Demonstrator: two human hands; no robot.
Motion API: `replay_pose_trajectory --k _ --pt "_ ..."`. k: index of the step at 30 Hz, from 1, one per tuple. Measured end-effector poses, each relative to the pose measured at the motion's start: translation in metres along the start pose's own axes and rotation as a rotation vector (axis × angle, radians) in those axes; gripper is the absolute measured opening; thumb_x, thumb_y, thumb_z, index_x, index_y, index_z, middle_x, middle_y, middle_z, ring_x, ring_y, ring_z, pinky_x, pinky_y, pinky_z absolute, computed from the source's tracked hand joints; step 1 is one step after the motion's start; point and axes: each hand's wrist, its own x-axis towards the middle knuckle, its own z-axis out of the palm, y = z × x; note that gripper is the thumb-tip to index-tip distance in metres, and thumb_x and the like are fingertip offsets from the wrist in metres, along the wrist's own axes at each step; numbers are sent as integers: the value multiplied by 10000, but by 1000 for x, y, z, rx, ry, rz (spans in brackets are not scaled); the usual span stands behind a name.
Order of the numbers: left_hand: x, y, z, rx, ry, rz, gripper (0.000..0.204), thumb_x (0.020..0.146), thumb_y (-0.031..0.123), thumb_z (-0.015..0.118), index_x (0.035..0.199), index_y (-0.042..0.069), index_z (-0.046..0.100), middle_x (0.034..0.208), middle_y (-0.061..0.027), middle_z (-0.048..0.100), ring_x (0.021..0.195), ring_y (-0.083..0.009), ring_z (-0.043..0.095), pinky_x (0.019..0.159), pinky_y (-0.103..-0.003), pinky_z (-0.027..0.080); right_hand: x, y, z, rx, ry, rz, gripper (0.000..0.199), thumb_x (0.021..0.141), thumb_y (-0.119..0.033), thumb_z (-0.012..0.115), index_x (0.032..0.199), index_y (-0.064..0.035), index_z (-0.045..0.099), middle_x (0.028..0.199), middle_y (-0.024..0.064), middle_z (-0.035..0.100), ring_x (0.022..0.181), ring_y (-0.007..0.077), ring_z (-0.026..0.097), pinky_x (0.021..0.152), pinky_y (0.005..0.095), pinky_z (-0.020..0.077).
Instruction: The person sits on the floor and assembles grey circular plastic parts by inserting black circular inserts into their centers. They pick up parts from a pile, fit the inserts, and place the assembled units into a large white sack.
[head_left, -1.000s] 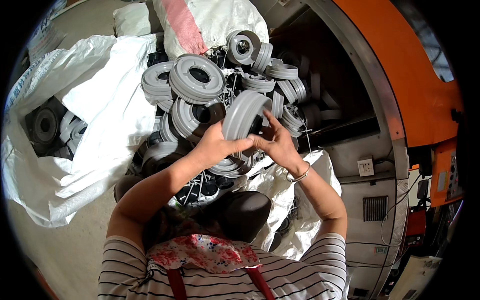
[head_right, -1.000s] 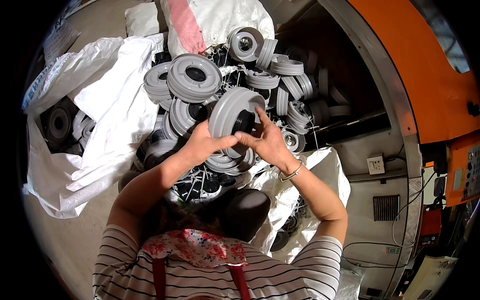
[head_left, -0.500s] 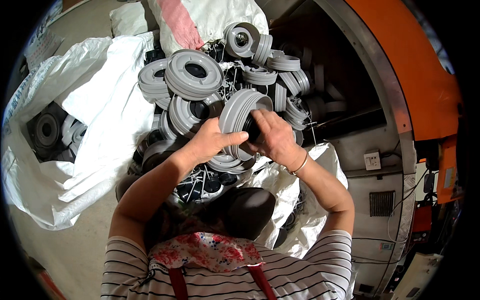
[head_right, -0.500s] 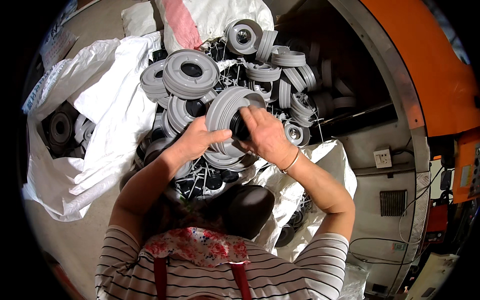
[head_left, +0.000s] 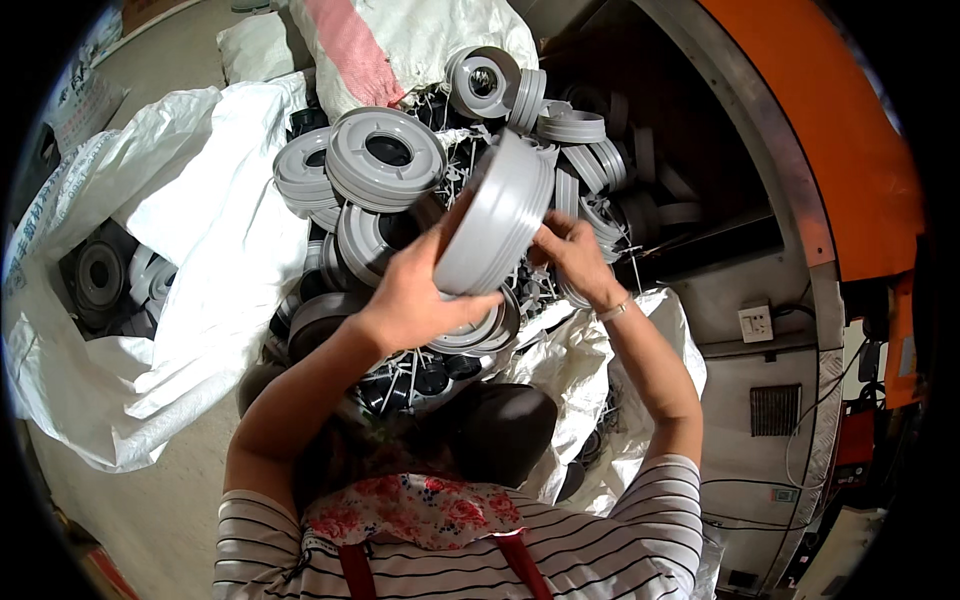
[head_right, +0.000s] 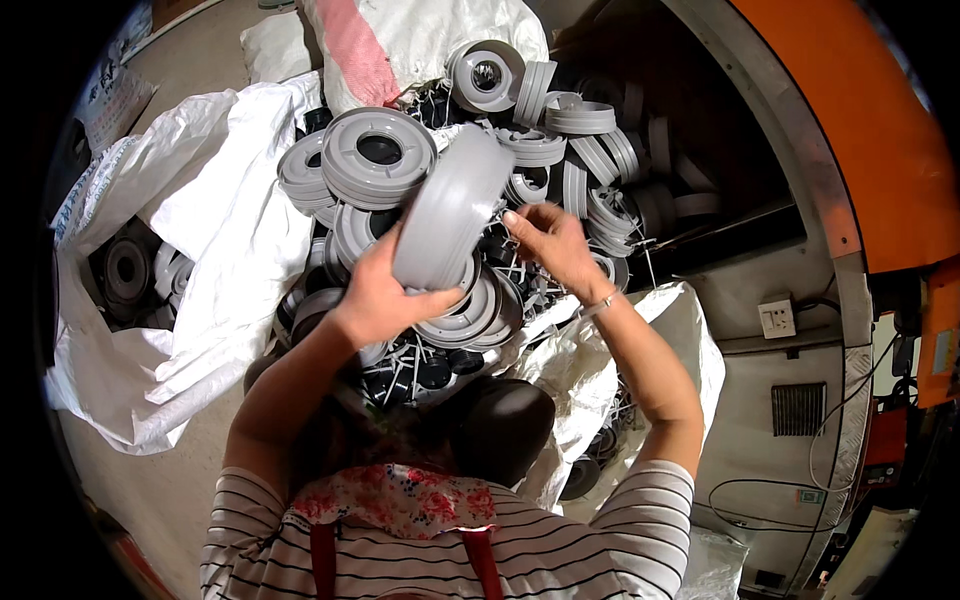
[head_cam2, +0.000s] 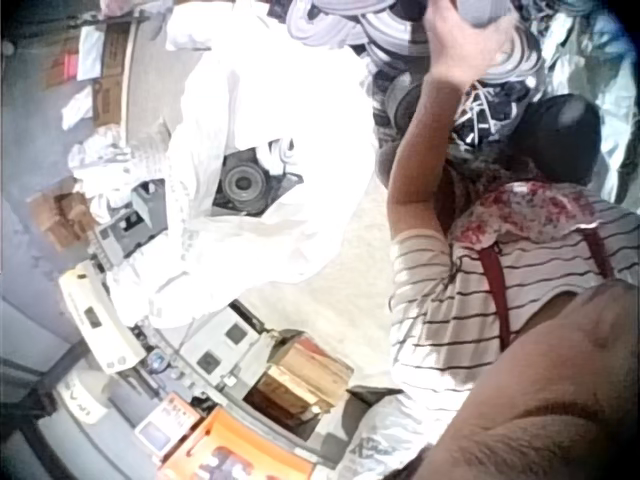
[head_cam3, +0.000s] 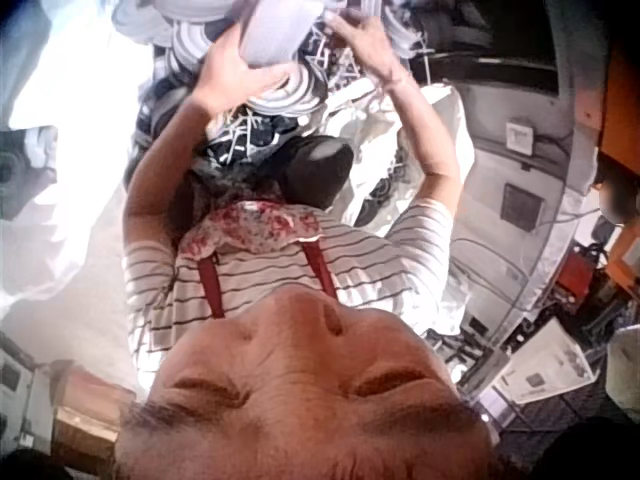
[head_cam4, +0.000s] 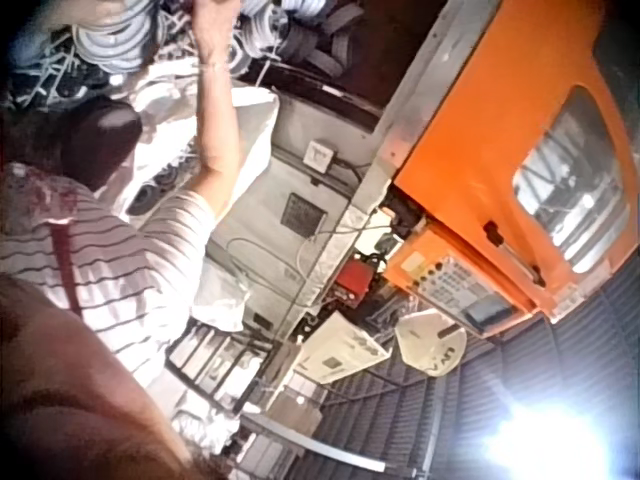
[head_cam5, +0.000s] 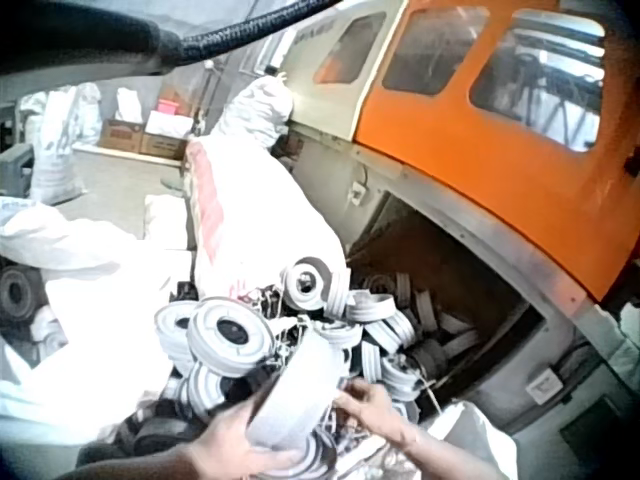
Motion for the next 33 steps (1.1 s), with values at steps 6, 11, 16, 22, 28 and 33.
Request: replay_pose_trajectory --k 6,11,16,22,28,33 --pt "13 -15 -8 -226 -15 -214 473 759 192 748 1122 -34 547 922 -79 645 831 -133 596 745 -278 490 -12 -35 34 -314 -42 -359 893 650 -303 842 1347 -9 366 1092 216 574 945 304 618 777 363 514" --pt "12 -32 -8 -303 -56 -327 401 761 187 730 1050 -49 585 919 -76 640 848 -106 580 733 -264 477 3 -21 35 -577 -45 -628 794 665 -304 803 1278 13 412 1044 249 555 865 378 598 737 378 514" --pt "17 -31 -8 -667 -170 -425 320 814 150 653 1054 -54 594 942 -66 638 833 -100 586 741 -259 477 -13 -37 20 -964 -226 -893 664 688 -216 723 1256 -11 446 1022 197 504 851 327 563 732 373 500" --pt "18 -45 -13 -860 -351 -605 358 839 101 628 1152 -56 550 979 -61 633 867 -122 601 753 -266 484 -28 -39 21 -1227 -259 -1260 449 758 -123 536 1194 -24 500 1055 199 510 838 254 562 712 330 506" --pt "3 -29 2 -731 -217 -432 402 823 138 689 1154 -24 528 1024 -69 619 917 -139 604 803 -280 492 -43 -34 31 -720 -55 -637 637 688 -238 772 1225 -23 505 1031 203 534 817 270 600 684 354 517" --pt "0 9 3 23 -101 46 837 701 255 777 1363 -15 342 1070 -174 617 969 -262 624 883 -366 477 -19 -26 37 831 -349 518 795 891 -700 200 1052 0 541 671 126 618 416 201 546 336 289 431"
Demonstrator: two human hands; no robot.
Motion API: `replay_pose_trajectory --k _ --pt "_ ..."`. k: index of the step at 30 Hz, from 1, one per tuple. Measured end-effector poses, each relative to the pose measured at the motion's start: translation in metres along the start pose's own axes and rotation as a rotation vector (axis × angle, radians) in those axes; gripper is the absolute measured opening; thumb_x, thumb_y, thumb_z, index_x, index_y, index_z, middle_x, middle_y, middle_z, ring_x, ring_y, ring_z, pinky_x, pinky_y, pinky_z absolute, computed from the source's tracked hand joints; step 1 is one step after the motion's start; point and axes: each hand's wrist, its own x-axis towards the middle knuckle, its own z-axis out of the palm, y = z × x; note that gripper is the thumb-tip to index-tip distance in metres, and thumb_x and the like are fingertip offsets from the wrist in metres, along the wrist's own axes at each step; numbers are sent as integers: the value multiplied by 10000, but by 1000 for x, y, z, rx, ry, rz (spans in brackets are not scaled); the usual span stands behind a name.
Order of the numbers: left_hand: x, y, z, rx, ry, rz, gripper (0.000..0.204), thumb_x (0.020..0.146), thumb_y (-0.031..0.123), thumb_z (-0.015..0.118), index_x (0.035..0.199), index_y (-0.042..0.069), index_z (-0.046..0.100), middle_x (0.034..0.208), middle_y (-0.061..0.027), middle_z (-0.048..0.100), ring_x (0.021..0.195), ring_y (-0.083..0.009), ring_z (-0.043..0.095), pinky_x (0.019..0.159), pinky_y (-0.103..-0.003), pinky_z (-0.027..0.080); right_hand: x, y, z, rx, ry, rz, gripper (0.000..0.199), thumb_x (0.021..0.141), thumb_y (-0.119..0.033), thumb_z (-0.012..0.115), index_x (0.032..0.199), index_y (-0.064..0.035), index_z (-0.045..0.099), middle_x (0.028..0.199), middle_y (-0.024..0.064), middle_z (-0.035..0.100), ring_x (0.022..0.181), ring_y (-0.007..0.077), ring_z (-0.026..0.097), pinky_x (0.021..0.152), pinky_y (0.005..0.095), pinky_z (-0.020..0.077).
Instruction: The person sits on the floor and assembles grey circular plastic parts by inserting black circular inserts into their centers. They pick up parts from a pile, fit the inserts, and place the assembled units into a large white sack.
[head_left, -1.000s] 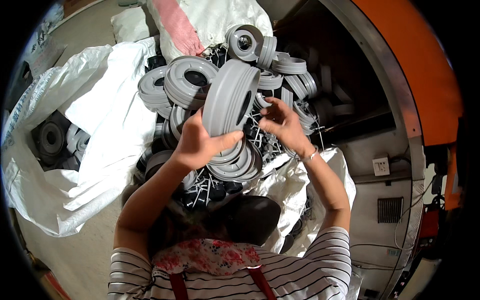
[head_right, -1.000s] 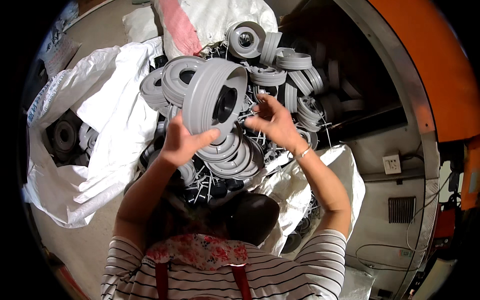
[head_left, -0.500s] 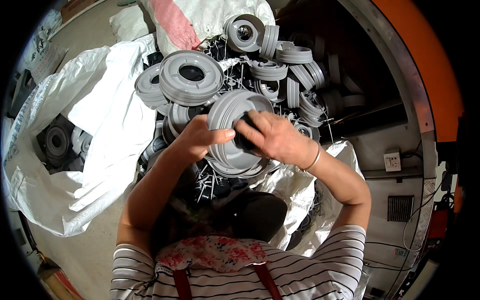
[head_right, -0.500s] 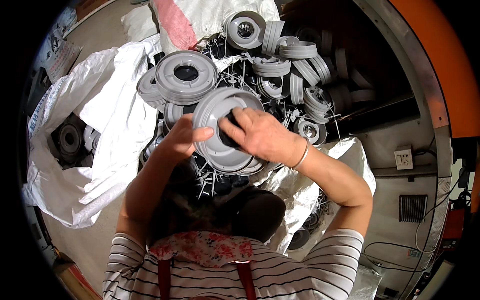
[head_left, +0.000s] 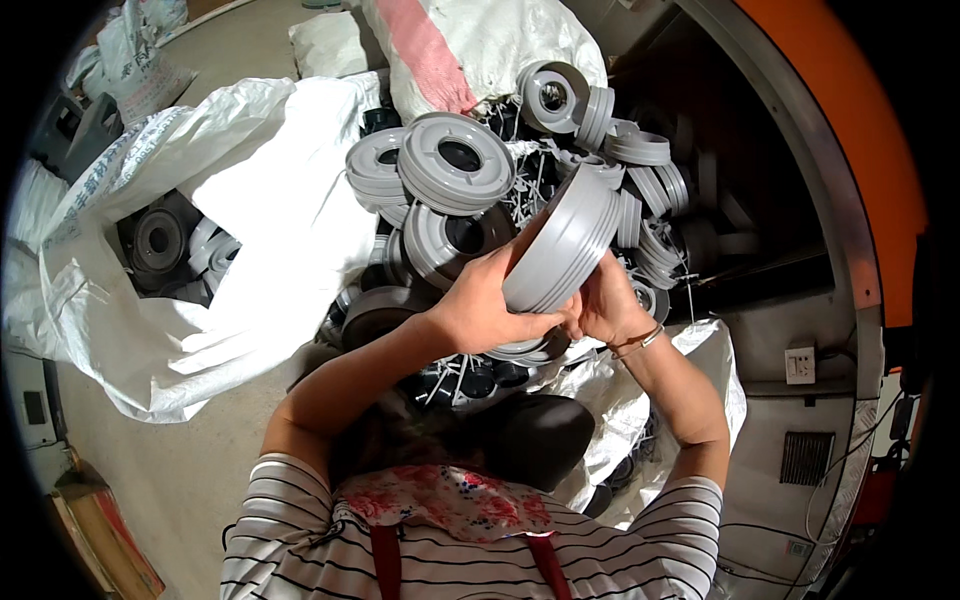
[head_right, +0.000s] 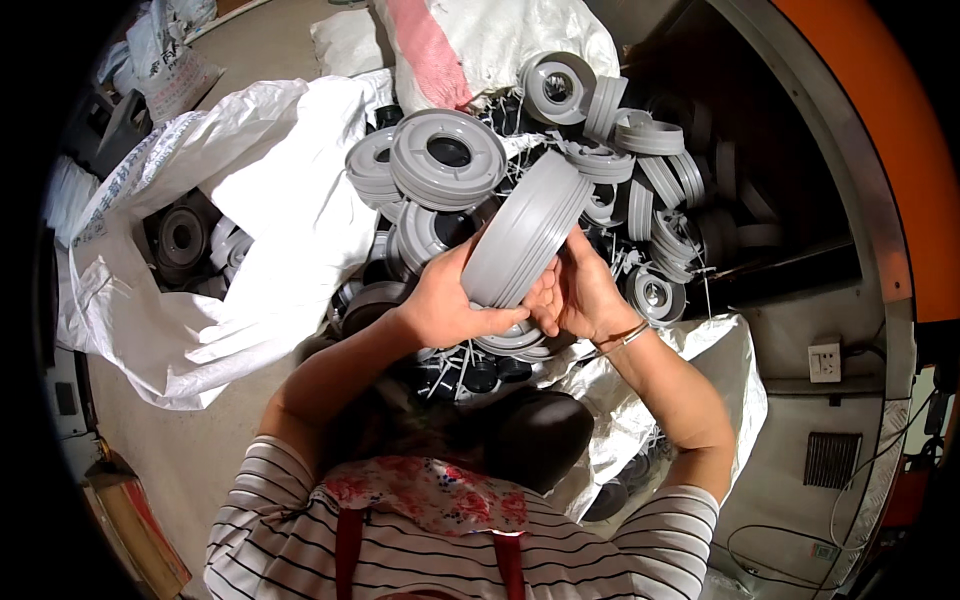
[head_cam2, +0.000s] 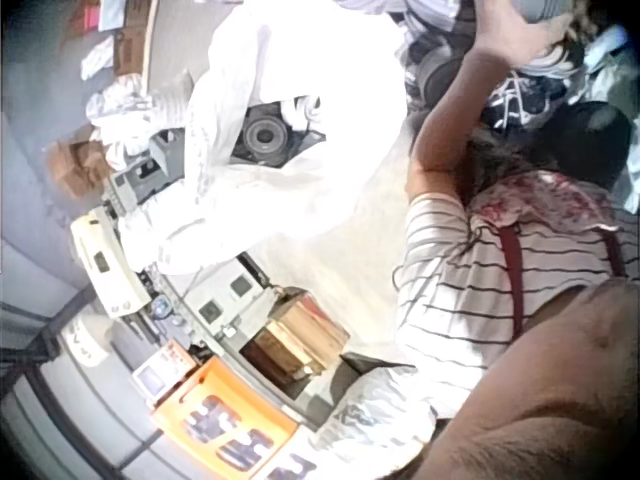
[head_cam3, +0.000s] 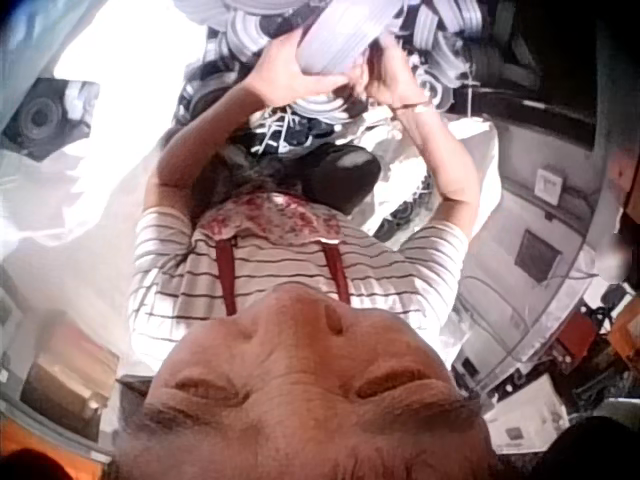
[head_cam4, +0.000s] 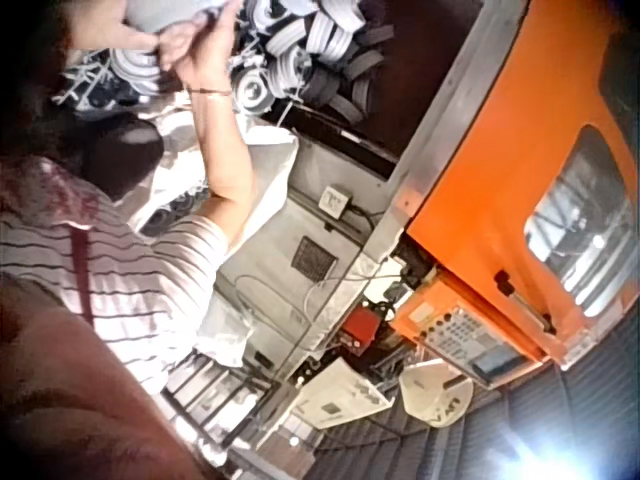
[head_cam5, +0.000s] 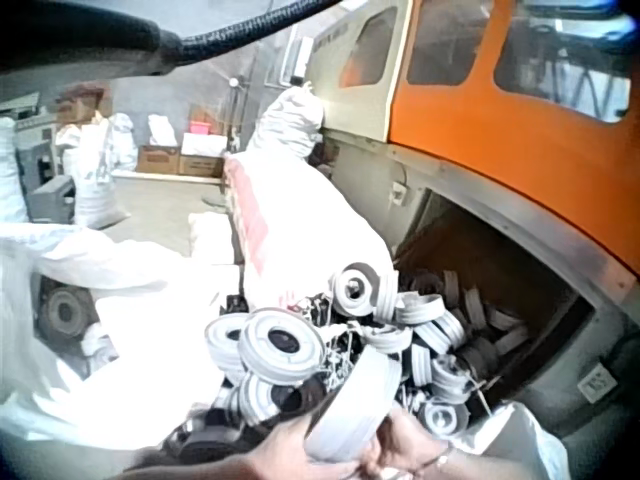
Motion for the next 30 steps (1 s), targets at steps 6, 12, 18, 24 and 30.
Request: replay_pose_trajectory --k 6,12,18,24,30 --pt "-14 36 -77 156 279 73 775 671 175 782 1299 -64 396 1107 -196 598 976 -255 625 821 -332 507 56 -19 3 -197 178 -303 532 868 -565 545 959 -42 511 769 51 554 738 193 588 665 346 512" --pt "-35 31 -209 1152 1078 77 905 664 321 817 1326 -104 370 1286 -279 481 1198 -340 477 1009 -392 361 134 -29 5 -448 293 -246 650 818 -593 590 1107 -11 571 882 76 536 829 230 530 766 437 453" --pt "-60 -54 -141 22 270 -306 866 837 532 601 1421 -10 260 1340 -229 400 1104 -352 510 944 -417 442 167 -25 32 -477 350 -315 535 812 -453 648 1038 31 628 1001 117 621 880 197 552 776 317 414" --pt "14 -131 -119 -871 664 -951 837 787 541 614 1412 77 307 1329 -138 435 1086 -291 481 889 -401 425 177 -7 13 -866 771 -526 489 742 -345 687 992 71 628 755 50 590 608 120 496 536 274 376" --pt "18 -126 -77 -1055 916 -588 589 797 366 609 1280 89 419 1155 -98 526 1067 -209 496 890 -423 438 155 31 17 -413 687 -861 399 861 -175 528 1165 82 533 1041 139 617 906 200 589 798 300 462"
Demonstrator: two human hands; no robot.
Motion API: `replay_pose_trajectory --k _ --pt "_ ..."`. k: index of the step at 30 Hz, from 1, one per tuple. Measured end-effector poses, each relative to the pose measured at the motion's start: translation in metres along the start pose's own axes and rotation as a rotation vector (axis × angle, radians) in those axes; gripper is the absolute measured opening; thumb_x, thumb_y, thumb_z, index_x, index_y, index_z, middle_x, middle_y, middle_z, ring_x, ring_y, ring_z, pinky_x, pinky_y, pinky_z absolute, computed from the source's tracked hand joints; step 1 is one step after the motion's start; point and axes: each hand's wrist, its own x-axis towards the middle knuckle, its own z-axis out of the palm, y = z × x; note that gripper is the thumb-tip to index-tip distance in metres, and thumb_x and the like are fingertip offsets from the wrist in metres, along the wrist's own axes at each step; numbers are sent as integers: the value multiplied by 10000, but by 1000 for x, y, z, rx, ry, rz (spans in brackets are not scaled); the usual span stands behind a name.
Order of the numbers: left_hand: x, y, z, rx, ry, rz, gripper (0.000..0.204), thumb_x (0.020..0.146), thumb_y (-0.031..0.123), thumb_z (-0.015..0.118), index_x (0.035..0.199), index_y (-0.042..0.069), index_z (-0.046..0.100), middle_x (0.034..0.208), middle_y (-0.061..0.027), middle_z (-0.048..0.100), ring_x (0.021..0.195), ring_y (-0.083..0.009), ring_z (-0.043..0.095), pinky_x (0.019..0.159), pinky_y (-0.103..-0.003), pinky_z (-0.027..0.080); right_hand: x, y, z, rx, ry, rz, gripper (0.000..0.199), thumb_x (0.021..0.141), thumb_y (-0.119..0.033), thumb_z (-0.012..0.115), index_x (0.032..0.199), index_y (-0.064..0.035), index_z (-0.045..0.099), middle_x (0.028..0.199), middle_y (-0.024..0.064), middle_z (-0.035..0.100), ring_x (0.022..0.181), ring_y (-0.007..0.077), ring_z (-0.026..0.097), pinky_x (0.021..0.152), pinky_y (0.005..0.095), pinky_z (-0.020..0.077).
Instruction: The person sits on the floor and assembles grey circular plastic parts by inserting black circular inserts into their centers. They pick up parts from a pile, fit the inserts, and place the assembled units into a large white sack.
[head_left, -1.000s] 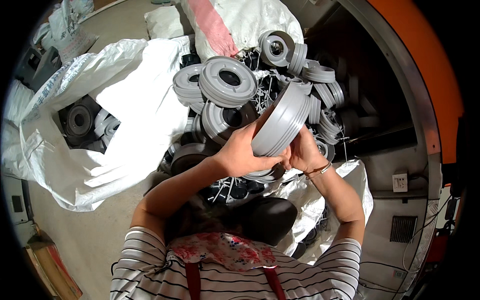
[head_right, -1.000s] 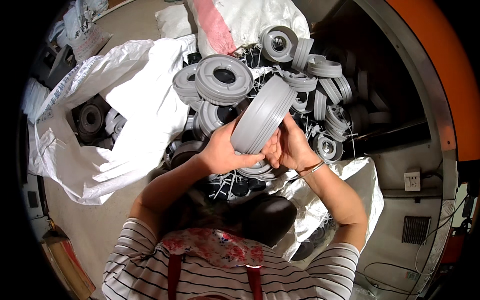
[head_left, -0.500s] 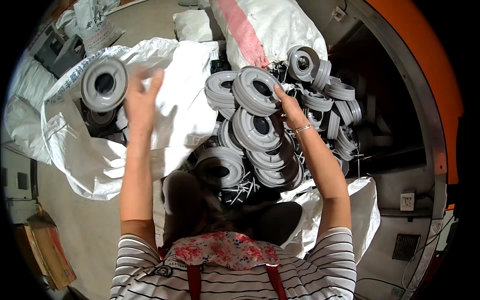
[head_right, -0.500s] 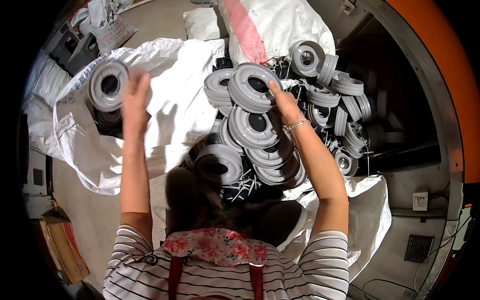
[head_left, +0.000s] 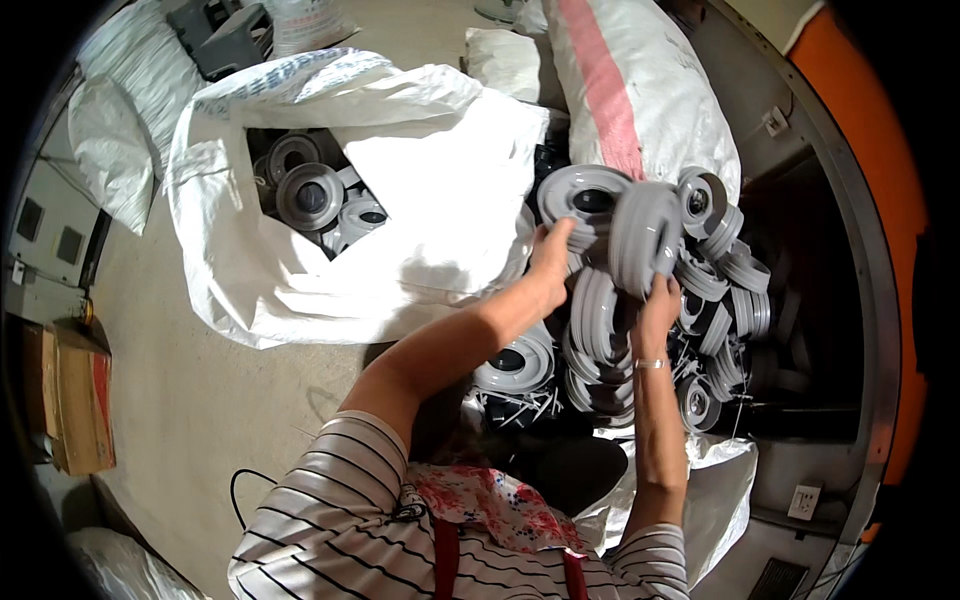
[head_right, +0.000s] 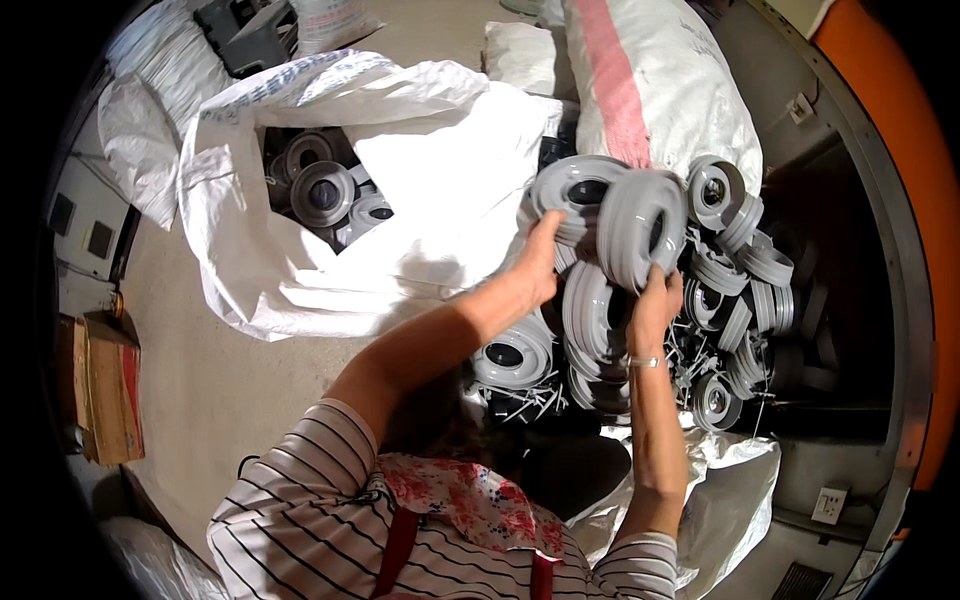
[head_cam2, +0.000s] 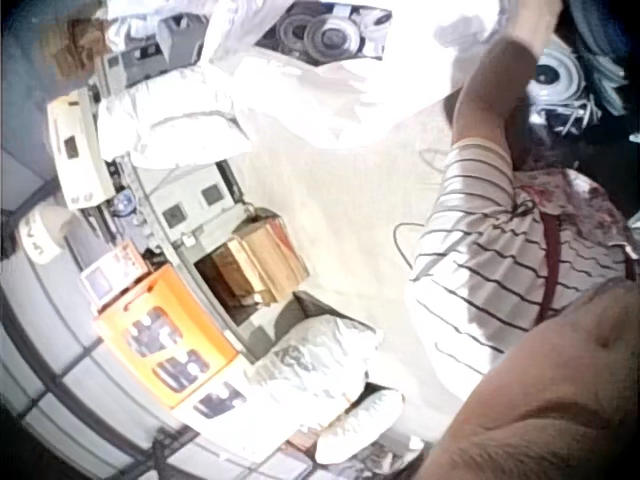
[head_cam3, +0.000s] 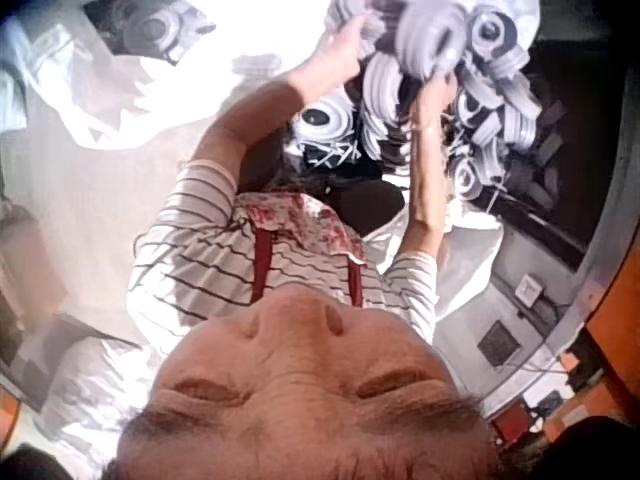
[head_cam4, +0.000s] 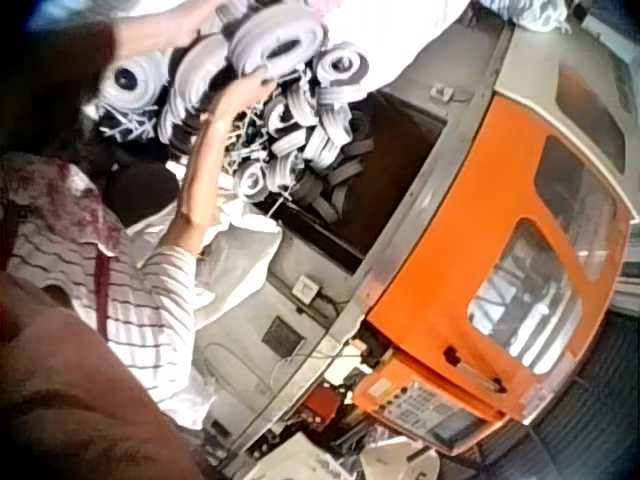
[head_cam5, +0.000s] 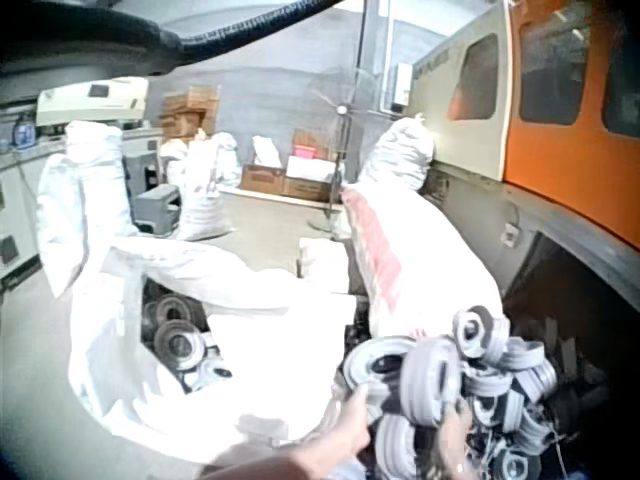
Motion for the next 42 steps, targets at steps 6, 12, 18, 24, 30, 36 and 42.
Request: replay_pose_trajectory --k 6,12,18,24,30,36,42 --pt "-96 79 6 -79 -312 381 414 850 264 571 1191 45 486 1102 -103 553 1019 -209 532 901 -357 447 -92 -89 42 520 -51 -144 394 893 -155 469 1232 45 467 1120 162 577 971 272 608 813 404 531" --pt "-126 279 -61 671 255 845 532 895 313 564 1236 -75 434 1102 -183 543 921 -236 545 819 -365 443 -127 -148 195 302 -569 -235 476 896 -216 539 1261 77 451 1069 164 614 890 240 621 775 322 514" --pt "-188 249 -110 473 -21 1045 335 905 183 563 1171 -18 533 1107 -86 584 1023 -153 552 873 -292 439 -186 -121 161 -52 -581 -425 359 831 -229 645 1064 41 603 1008 194 649 967 288 620 847 338 473" --pt "-126 114 -118 1318 -587 307 708 732 318 738 1290 -25 471 1168 -211 578 1130 -303 533 978 -356 406 -152 -36 4 -100 9 -51 342 802 -195 669 1027 57 612 888 109 648 768 149 585 692 278 479" --pt "-69 43 -119 2076 -674 383 699 656 272 762 1241 -13 507 1082 -234 609 1078 -375 554 953 -392 429 -117 37 -145 -251 334 363 486 794 -278 677 1083 102 591 1006 158 631 918 201 565 820 317 431" --pt "-60 55 -108 1678 -793 34 464 643 217 775 988 -65 646 795 -160 678 772 -254 649 721 -332 501 -119 141 -184 238 119 766 571 894 -340 534 1287 64 437 1254 195 542 1134 312 522 972 442 402" --pt "-65 73 -63 713 -331 -157 352 838 204 629 1029 -91 624 928 -134 667 830 -210 628 767 -305 482 -113 142 -172 616 50 787 255 865 -165 534 1026 28 579 997 154 630 917 306 602 845 432 498"
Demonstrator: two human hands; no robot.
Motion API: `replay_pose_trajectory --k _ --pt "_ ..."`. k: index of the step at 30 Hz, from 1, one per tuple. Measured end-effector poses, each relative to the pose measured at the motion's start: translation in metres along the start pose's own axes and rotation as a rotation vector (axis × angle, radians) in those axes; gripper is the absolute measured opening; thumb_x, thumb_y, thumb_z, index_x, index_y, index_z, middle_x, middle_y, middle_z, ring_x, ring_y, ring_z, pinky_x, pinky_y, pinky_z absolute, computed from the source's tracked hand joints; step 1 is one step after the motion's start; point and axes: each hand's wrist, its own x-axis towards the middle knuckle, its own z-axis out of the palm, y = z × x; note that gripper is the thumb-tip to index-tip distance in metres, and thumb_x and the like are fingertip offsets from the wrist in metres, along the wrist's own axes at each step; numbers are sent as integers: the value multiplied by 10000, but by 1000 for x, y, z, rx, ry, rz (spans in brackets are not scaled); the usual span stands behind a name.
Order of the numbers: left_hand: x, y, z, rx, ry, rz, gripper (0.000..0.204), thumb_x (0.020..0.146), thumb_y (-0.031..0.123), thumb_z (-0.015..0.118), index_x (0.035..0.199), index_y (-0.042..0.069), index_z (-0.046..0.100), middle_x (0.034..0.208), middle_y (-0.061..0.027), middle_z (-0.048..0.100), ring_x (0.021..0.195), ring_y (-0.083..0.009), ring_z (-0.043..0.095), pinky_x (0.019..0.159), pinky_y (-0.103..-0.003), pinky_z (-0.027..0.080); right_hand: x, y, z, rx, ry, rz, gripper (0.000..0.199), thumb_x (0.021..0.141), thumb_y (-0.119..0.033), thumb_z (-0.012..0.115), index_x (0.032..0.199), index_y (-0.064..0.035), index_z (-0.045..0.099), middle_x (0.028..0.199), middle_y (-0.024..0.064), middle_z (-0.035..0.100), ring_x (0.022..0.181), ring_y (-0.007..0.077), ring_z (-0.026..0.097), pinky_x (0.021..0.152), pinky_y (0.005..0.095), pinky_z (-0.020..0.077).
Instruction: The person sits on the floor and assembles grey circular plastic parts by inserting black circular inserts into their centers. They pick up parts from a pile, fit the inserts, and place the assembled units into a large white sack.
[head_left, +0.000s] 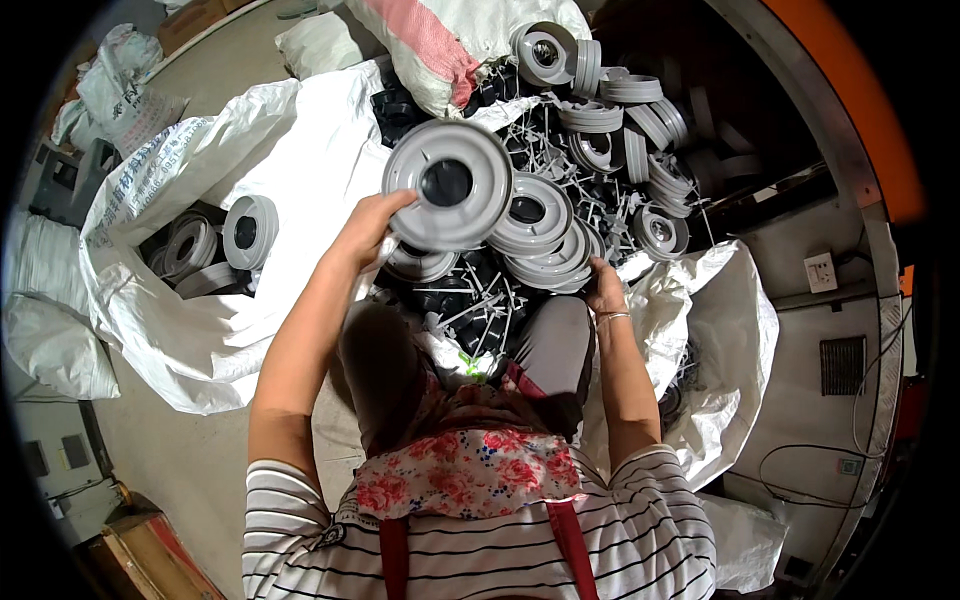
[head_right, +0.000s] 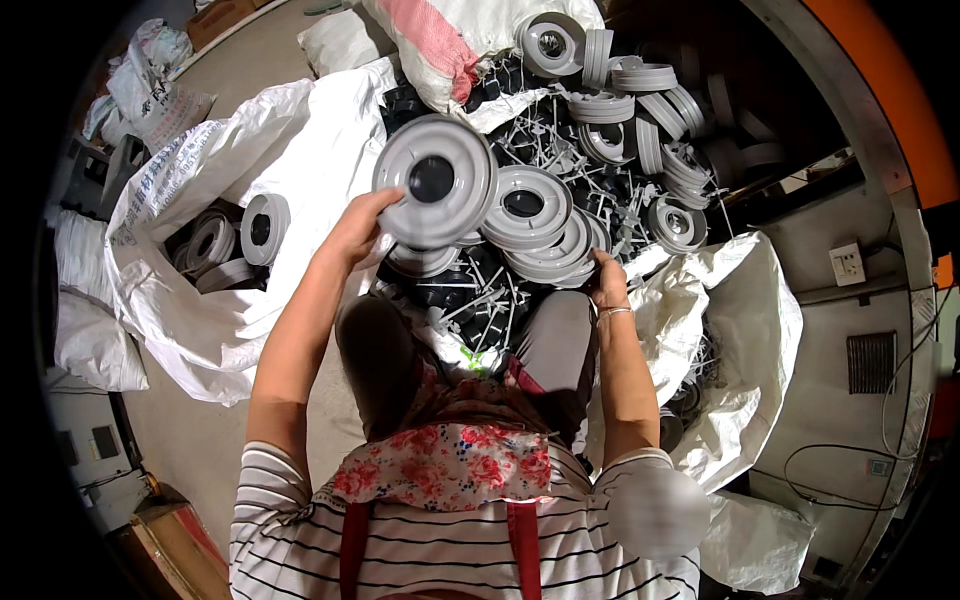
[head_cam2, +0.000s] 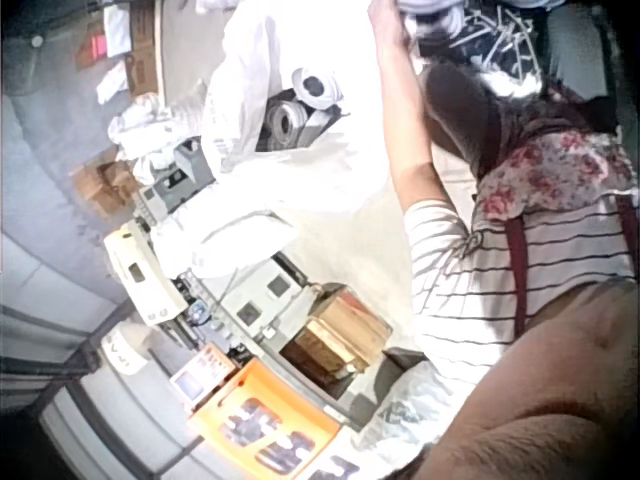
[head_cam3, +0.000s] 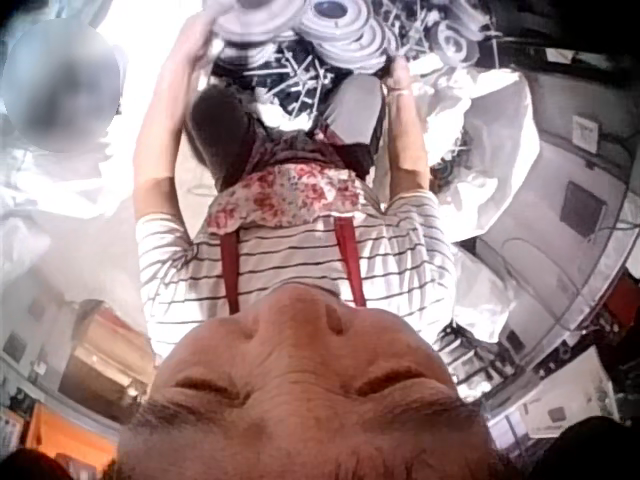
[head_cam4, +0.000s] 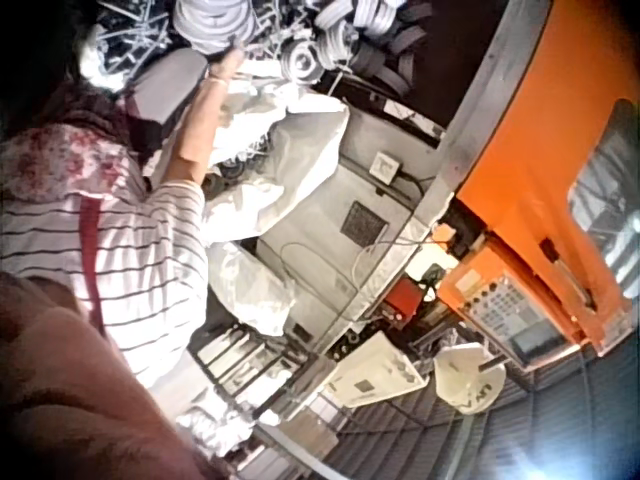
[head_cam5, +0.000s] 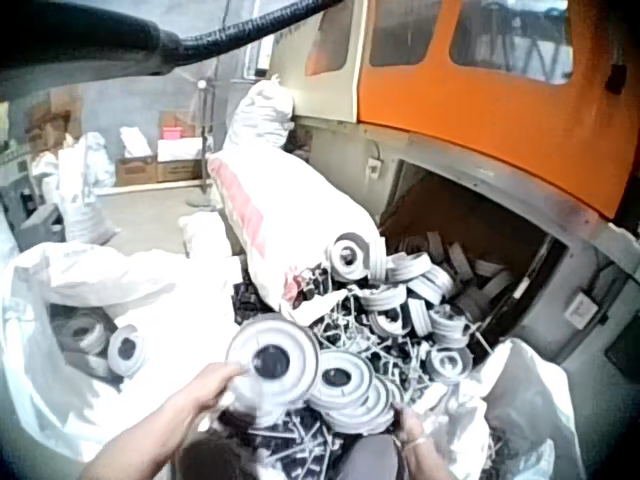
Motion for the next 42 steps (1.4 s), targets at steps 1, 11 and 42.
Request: replay_pose_trajectory --k 1,11,42 --pt "20 -10 -2 199 68 37 410 865 250 601 1051 -115 610 974 -144 665 867 -210 624 815 -315 470 -3 -3 10 -60 51 -40 249 852 -155 557 1014 32 587 986 149 634 907 298 605 838 425 500" --pt "116 -81 -16 182 -306 328 438 864 243 556 1089 -133 557 997 -168 662 921 -274 639 825 -336 470 -23 -32 42 18 -35 -326 119 758 -8 673 742 -31 558 758 50 590 707 165 567 685 323 485" --pt "-6 159 -187 -262 785 353 479 885 303 576 1239 -3 474 1167 -171 567 980 -302 604 773 -421 513 2 88 278 -1900 -88 -470 718 649 -512 742 1029 84 617 1060 283 616 999 386 604 876 398 481"
